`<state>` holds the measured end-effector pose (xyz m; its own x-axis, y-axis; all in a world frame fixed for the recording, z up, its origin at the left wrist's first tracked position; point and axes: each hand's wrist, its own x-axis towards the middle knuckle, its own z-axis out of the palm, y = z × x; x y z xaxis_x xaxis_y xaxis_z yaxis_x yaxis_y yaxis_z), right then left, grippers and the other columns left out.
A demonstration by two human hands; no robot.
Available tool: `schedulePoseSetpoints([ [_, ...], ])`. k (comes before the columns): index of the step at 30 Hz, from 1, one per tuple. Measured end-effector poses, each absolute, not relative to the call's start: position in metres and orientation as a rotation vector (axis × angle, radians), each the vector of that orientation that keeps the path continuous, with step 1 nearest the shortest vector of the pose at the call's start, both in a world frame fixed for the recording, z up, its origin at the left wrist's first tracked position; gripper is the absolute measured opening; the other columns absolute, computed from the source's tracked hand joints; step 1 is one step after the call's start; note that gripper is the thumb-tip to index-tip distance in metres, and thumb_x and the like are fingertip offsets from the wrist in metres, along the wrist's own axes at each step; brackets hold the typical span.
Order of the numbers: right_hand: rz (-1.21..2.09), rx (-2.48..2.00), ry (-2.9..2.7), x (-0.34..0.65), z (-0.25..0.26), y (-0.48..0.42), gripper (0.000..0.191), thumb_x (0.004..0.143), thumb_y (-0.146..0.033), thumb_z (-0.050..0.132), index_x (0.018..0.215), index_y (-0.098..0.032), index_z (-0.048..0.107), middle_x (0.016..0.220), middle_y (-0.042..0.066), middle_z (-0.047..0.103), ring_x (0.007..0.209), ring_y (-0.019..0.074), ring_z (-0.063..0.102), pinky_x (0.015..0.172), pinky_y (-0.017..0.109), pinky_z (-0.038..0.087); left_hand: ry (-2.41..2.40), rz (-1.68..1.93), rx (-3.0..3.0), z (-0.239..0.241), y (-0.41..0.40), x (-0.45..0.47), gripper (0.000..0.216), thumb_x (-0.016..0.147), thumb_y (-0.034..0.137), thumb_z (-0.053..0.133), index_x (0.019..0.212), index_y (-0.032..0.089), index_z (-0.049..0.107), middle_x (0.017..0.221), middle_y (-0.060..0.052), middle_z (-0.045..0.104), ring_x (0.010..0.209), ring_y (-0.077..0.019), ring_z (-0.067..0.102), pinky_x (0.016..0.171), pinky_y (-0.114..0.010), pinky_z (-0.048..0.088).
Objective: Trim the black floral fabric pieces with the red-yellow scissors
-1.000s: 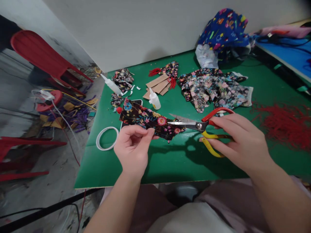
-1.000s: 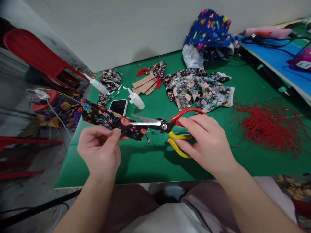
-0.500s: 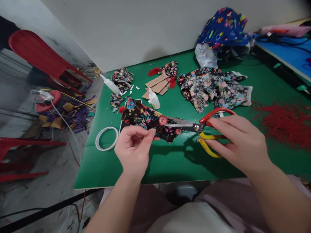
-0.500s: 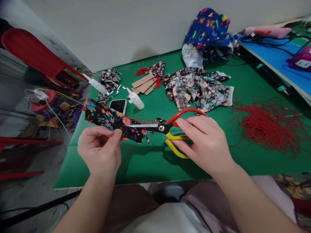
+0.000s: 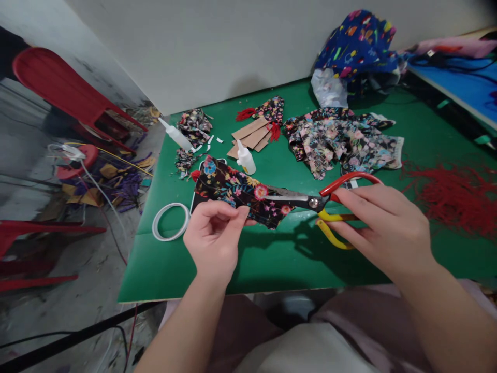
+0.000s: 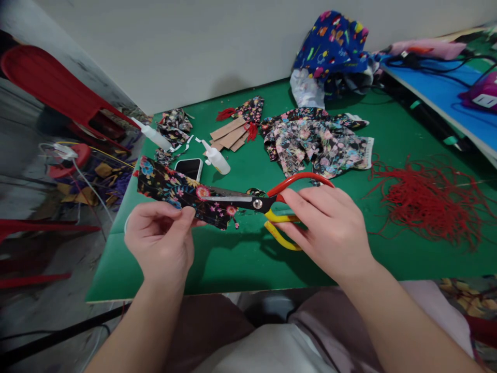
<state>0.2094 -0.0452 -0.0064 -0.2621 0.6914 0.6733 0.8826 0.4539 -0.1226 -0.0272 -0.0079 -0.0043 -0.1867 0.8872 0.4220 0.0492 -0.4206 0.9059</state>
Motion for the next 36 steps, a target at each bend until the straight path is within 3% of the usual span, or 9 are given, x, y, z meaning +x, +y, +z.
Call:
schedulePoseSetpoints([
  [20,-0.428,-1.348,-2.032,0.2082,-0.0033,-0.0463,0.028,0.076,-0.021,0.067,0.102,-0.019,0.060,0.077,0.004,0.065,0.069,0.0192,0.058,0.064,0.033,0.047,1.130,1.634,1.436,-0.0064,-0.0077,-0.0278,0.015,0.072,0.013,0.072,0.074,0.019,0.059,0.065,0.007,0.056,0.054,-0.0049,0.060,0.049,-0.015,0.057],
  [24,-0.400,-1.396,-2.021,0.2073,-0.0043,-0.0450,0.024,0.077,-0.025,0.066,0.099,-0.017,0.060,0.081,0.007,0.065,0.072,0.0202,0.059,0.067,0.034,0.048,1.146,1.626,1.440,-0.0053,-0.0079,-0.0270,0.015,0.072,0.011,0.071,0.075,0.019,0.059,0.065,0.008,0.056,0.053,-0.0039,0.060,0.055,-0.016,0.059],
  [36,-0.237,-1.452,-2.040,0.2090,-0.0056,-0.0422,0.035,0.075,-0.035,0.067,0.103,-0.016,0.058,0.086,0.008,0.060,0.078,0.0226,0.057,0.068,0.037,0.048,1.173,1.674,1.456,-0.0028,-0.0067,-0.0280,0.016,0.072,0.009,0.071,0.075,0.019,0.058,0.067,0.008,0.055,0.052,-0.0048,0.059,0.049,-0.017,0.058],
])
